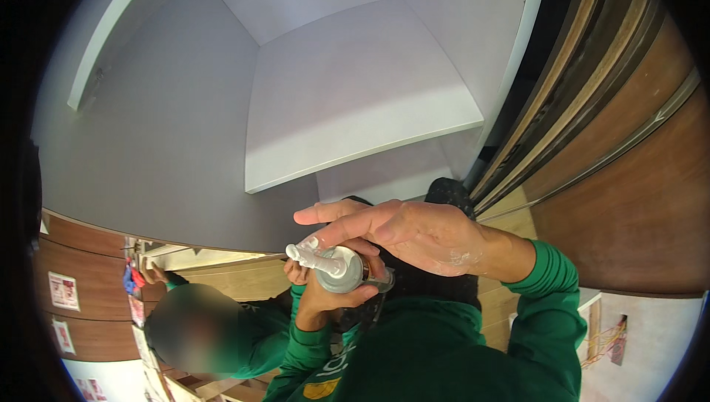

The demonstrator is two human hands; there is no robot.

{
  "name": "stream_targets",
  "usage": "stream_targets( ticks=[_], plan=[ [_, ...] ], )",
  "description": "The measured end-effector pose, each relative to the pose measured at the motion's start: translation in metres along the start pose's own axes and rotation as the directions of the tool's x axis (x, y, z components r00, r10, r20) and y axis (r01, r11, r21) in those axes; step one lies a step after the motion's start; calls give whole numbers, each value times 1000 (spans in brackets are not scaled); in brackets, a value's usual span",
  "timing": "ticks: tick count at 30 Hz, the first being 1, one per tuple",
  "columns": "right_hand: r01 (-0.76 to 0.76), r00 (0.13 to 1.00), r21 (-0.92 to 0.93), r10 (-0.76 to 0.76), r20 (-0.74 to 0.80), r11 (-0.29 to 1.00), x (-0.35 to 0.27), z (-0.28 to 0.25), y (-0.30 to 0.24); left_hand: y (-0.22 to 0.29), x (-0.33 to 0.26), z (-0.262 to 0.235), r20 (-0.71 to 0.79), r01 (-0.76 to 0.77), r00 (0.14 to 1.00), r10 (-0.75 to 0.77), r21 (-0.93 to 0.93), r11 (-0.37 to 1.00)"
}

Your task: The person applies white adhesive from a caulking gun to the interior seams of a white cabinet or shelving unit. They use their finger to smooth the adhesive along the joints and edges.

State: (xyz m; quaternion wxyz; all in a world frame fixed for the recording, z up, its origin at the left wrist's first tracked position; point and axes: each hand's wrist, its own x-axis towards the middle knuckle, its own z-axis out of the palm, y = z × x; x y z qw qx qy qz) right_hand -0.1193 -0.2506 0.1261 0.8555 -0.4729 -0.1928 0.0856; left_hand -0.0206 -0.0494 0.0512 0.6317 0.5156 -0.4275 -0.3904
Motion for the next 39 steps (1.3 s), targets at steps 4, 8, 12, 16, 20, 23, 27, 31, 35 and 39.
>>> stream_targets(
  ticks=[4, 8, 12, 16, 20, 23, 27, 31, 35, 39],
  plan=[
    [22, 998, 219, -33, 45, 975, 9, 0, 6, 0, -3, -1, -48, -33, 998, 30, -65, 997],
    [44, 998, 246, -56, 41, 968, 12, -1, 10, -2, -1, -3, -41, -153, 988, 150, -60, 986],
    [133, 991, -80, -134, 2, 988, 10, -3, 22, -10, -3, -3, -76, -159, 986, 152, -102, 982],
    [206, 976, -235, -217, -24, 950, 10, 5, 27, 0, -2, -3, -87, -213, 972, 216, 41, 976],
    [237, 965, -269, -259, -48, 934, 13, 3, 29, -1, -4, -6, -110, -138, 985, 134, -28, 990],
    [246, 956, -350, -285, -66, 904, 18, -5, 21, -15, -2, -14, -142, -113, 986, 91, -155, 981],
    [365, 878, -527, -472, -80, 768, 54, -34, 7, 0, 11, -32, -337, -224, 924, 181, -93, 970],
    [325, 858, -583, -492, -150, 745, 126, -68, -36, 15, 41, -61, -400, -445, 787, 470, 159, 881],
    [243, 820, -643, -508, -265, 727, 223, -110, -83, 21, 60, -76, -415, -370, 759, 502, 361, 856],
    [218, 818, -560, -463, -342, 799, 330, -153, -116, 17, 56, -95, -437, -293, 723, 536, 508, 810]
  ],
)
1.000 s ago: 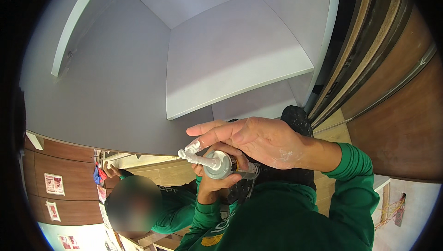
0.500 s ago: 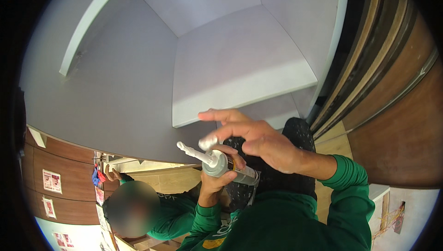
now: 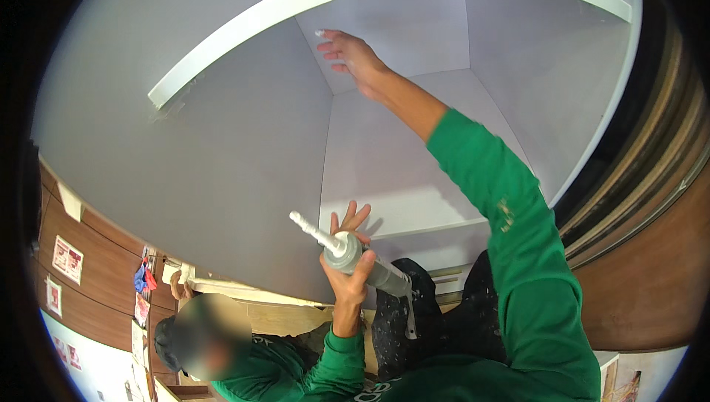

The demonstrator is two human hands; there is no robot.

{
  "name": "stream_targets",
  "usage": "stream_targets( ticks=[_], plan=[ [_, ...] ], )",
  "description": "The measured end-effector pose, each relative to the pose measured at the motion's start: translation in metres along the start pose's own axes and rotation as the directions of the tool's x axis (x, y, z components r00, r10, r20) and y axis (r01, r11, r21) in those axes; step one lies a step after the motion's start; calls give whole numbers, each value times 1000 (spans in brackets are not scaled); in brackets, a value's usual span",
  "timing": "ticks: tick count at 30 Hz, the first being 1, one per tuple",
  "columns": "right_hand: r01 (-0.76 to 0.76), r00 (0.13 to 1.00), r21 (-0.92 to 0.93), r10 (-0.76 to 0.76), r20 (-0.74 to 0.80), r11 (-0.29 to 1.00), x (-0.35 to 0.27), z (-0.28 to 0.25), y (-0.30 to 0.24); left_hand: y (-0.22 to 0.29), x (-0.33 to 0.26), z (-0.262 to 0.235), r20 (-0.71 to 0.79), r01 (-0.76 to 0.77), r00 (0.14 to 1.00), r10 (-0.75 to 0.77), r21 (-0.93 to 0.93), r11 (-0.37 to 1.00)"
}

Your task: The person applies white adhesive from a caulking gun to the interior seams of a white cabinet or shelving unit. They use their finger to smooth the adhesive along the joints and edges.

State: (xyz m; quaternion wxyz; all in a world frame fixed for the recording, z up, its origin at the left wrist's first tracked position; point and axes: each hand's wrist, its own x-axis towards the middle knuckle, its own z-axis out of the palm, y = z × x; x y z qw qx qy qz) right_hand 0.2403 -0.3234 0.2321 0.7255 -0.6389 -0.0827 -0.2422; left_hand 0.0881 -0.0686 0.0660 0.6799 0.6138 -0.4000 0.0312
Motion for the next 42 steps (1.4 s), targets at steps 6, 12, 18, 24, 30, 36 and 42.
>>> stream_targets(
  ticks=[6, 12, 18, 24, 30, 36, 42],
  plan=[
    [12, 989, -60, -21, -149, 998, 107, -3, 39, -28, -11, 6, -28, -5, 1000, 11, 201, 980],
    [32, 973, -127, -60, -224, 991, 171, -29, 86, -69, -31, 22, -141, 91, 982, -125, -226, 970],
    [-7, 977, -60, -6, -214, 998, 193, -43, 106, -72, -27, 12, -68, 120, 991, -112, 145, 982],
    [-36, 980, -19, 31, -198, 999, 203, -51, 112, -55, -17, 13, -69, 89, 995, -67, 401, 912],
    [-44, 982, -14, 41, -185, 999, 211, -58, 114, -57, -18, 14, -82, 106, 993, -81, 374, 921],
    [-59, 982, -2, 58, -182, 998, 209, -60, 123, -65, -22, 15, -111, 120, 990, -87, 336, 934],
    [-64, 981, -1, 63, -181, 998, 215, -65, 118, -58, -17, 15, -90, 77, 995, -45, 399, 913]
  ],
)
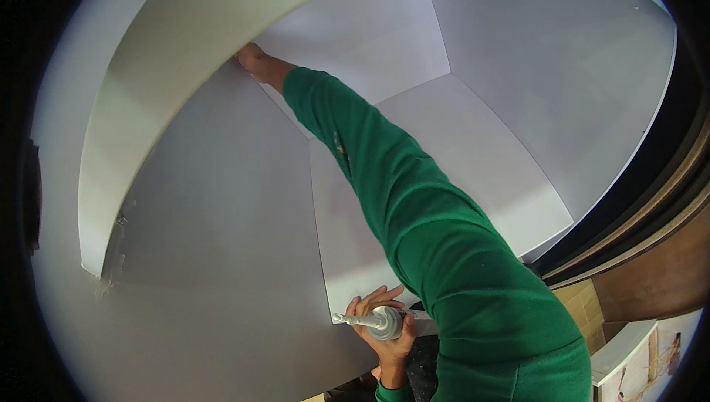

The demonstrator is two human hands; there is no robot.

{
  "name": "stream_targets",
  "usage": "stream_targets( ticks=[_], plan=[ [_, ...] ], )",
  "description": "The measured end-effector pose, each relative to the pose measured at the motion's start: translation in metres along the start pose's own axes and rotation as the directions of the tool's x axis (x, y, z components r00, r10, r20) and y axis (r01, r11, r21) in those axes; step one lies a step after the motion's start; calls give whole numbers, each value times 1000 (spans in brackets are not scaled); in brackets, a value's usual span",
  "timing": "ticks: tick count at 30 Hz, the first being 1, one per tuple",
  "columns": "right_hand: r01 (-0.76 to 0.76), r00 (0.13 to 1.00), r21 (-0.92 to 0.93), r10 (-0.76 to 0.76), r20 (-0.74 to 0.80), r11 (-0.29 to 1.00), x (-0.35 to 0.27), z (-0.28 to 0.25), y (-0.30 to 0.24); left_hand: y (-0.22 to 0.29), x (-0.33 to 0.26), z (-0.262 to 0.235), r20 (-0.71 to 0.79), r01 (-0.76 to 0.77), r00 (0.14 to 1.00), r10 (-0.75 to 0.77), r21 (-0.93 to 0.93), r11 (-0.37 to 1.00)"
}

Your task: The person applies white adhesive from a caulking gun to the interior seams of a white cabinet or shelving unit. They use their finger to smooth the adhesive along the joints and edges.

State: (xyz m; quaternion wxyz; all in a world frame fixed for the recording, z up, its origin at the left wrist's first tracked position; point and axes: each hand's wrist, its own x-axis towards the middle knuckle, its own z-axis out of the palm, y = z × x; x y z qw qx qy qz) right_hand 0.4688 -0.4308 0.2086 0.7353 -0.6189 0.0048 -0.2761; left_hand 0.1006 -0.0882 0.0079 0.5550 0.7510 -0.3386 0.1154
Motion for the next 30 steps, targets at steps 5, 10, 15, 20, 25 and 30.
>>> stream_targets(
  ticks=[5, 10, 15, 20, 25, 30],
  plan=[
    [-10, 1000, 11, 10, -4, 1000, 0, 1, 2, 1, 0, -4, 12, 9, 1000, -9, -13, 1000],
    [-9, 1000, 14, 9, 1, 1000, 4, -1, 1, -3, -7, 2, -11, 93, 995, -96, -165, 982],
    [-13, 1000, 10, 13, 5, 1000, 8, -2, 2, -4, -4, -3, 30, 28, 999, -27, -53, 998],
    [-9, 1000, 0, 9, 2, 1000, 14, -3, 2, -2, -2, -2, 33, 39, 999, -37, -52, 998],
    [-4, 1000, 19, 4, 1, 1000, 20, 3, 0, -5, 0, -6, 54, -43, 998, 39, 57, 997],
    [2, 1000, 16, -2, -2, 1000, 29, 0, -4, -4, 0, -4, 20, 3, 1000, -3, -9, 1000]
  ],
)
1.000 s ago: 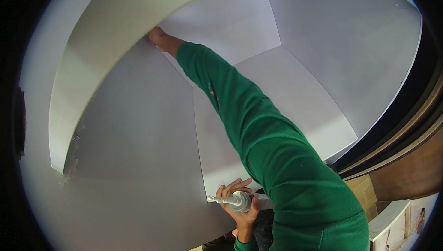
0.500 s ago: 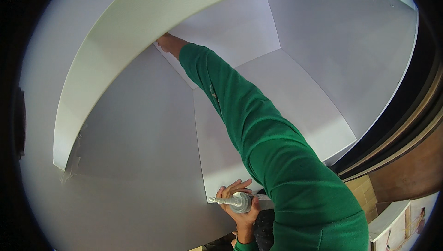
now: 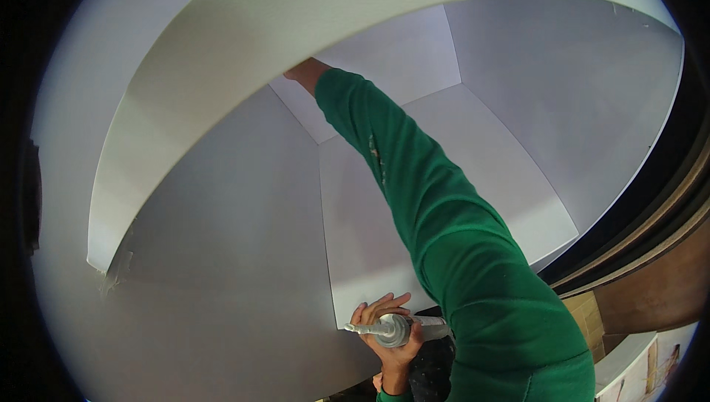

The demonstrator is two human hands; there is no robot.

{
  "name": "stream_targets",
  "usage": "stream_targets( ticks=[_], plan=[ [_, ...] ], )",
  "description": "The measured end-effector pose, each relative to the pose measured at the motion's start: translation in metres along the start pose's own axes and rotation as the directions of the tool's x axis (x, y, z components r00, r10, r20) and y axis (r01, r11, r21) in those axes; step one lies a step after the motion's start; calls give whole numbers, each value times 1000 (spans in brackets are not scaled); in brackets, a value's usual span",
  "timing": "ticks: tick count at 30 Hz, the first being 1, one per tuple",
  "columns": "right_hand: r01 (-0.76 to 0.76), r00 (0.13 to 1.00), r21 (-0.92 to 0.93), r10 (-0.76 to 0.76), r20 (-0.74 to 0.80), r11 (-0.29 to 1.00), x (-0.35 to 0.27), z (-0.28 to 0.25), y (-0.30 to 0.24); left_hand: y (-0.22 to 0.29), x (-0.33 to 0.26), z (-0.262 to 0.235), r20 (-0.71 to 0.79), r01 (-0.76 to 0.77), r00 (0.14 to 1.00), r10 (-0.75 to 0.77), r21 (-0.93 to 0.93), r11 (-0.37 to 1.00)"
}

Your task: The person applies white adhesive from a caulking gun to the interior seams of a white cabinet or shelving unit. They use their finger to smooth the adhesive along the joints and edges.

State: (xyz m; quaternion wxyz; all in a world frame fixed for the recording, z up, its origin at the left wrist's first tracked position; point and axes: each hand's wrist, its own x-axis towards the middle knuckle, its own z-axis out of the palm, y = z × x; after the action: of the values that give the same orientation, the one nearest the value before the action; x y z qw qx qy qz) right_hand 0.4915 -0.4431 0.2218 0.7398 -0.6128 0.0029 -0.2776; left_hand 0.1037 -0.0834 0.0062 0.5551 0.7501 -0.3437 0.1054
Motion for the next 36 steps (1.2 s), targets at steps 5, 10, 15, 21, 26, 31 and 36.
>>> stream_targets(
  ticks=[5, 10, 15, 21, 26, 31, 36],
  plan=[
    [10, 1000, -23, -10, 3, 1000, 3, -8, -3, -7, -1, 1, 30, -22, 999, 21, 35, 999],
    [43, 999, -43, -43, -4, 998, 9, -19, -10, -2, 1, 1, 43, -31, 999, 30, 35, 999],
    [164, 984, -195, -173, -32, 967, -6, -93, -21, 0, -3, 9, 38, -35, 999, 37, -47, 998],
    [112, 964, -343, -186, -192, 933, -112, -131, -34, -10, -9, 3, -57, 9, 998, -8, 19, 1000],
    [54, 945, -174, -106, -311, 983, -196, -166, -86, -2, -4, 7, -73, -81, 993, 90, 115, 990],
    [7, 977, 246, 46, -207, 969, -299, -137, -95, 1, -2, 3, -92, -128, 985, 144, 158, 979],
    [-64, 998, 428, 67, 7, 902, -458, -79, -89, 51, 11, -6, 28, -100, 993, 116, -335, 937]
  ],
)
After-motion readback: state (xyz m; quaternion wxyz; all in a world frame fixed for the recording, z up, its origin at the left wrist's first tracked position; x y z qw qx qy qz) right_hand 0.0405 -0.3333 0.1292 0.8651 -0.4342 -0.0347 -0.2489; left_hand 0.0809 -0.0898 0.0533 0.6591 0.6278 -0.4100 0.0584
